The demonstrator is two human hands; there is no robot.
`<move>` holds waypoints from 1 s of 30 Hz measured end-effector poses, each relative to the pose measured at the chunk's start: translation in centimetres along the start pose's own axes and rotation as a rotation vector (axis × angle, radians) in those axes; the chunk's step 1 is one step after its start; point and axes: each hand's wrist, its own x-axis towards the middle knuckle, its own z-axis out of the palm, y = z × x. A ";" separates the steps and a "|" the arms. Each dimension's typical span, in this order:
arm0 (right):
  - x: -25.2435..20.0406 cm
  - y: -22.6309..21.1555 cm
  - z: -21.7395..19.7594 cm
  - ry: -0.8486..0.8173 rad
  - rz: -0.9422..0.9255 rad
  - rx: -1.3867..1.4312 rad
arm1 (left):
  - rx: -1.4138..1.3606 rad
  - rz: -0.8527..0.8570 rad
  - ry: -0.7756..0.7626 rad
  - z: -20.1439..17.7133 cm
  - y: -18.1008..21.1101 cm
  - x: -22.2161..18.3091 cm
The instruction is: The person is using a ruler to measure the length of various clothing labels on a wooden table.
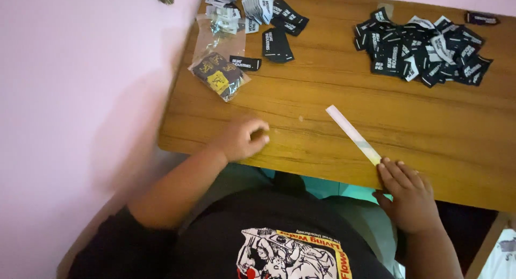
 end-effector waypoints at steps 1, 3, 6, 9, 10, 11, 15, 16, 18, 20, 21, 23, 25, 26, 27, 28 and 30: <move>0.3 -0.4 -0.2 -0.006 0.005 -0.002 | -0.005 0.002 -0.006 -0.7 0.5 0.8; 0.9 -1.0 -0.7 -0.084 0.091 -0.085 | 0.392 0.014 0.248 -2.2 1.7 2.9; 1.5 -1.0 -0.2 -0.196 0.131 -0.056 | 0.446 -0.340 0.109 -4.9 4.6 6.3; 3.2 -2.4 -2.9 -0.433 0.288 -0.030 | 0.611 -0.419 0.159 -4.4 -0.3 9.8; 3.0 -2.4 -2.5 -0.429 0.296 -0.032 | 0.612 -0.409 0.160 -4.5 -0.5 10.4; 2.8 -2.4 -2.1 -0.348 0.284 -0.047 | 0.553 -0.486 0.166 -4.5 -0.8 10.9; 2.5 -2.0 -1.4 -0.248 0.259 -0.043 | 0.681 -0.594 0.102 -3.5 -0.3 11.0; 2.5 -2.2 -1.7 -0.251 0.257 -0.043 | 0.679 -0.597 0.100 -2.1 -2.4 11.4; 2.8 -2.6 -2.2 -0.214 0.259 -0.053 | 0.751 -0.449 0.255 0.6 -6.8 12.3; 3.2 -2.4 -2.4 -0.281 0.265 -0.052 | 0.772 -0.363 0.295 1.4 -8.5 12.4; 3.4 -2.3 -2.5 -0.348 0.267 -0.050 | 0.792 -0.281 0.337 1.9 -9.4 12.2; 4.0 -2.4 -3.2 -0.397 0.259 -0.069 | 0.826 -0.088 0.423 1.7 -8.5 11.6; 4.1 -2.2 -3.2 -0.440 0.257 -0.089 | 0.855 0.116 0.510 1.7 -6.2 10.6; 4.0 -2.0 -2.8 -0.473 0.256 -0.117 | 0.807 0.200 0.430 1.9 -4.3 9.8; 3.9 -1.8 -2.4 -0.508 0.252 -0.144 | 0.757 0.278 0.349 2.0 -2.5 8.9; 3.9 -1.9 -2.5 -0.509 0.248 -0.145 | 0.757 0.275 0.351 2.6 -1.3 7.4; 4.0 -2.1 -2.6 -0.504 0.270 -0.143 | 0.581 0.164 -0.035 3.6 1.3 5.1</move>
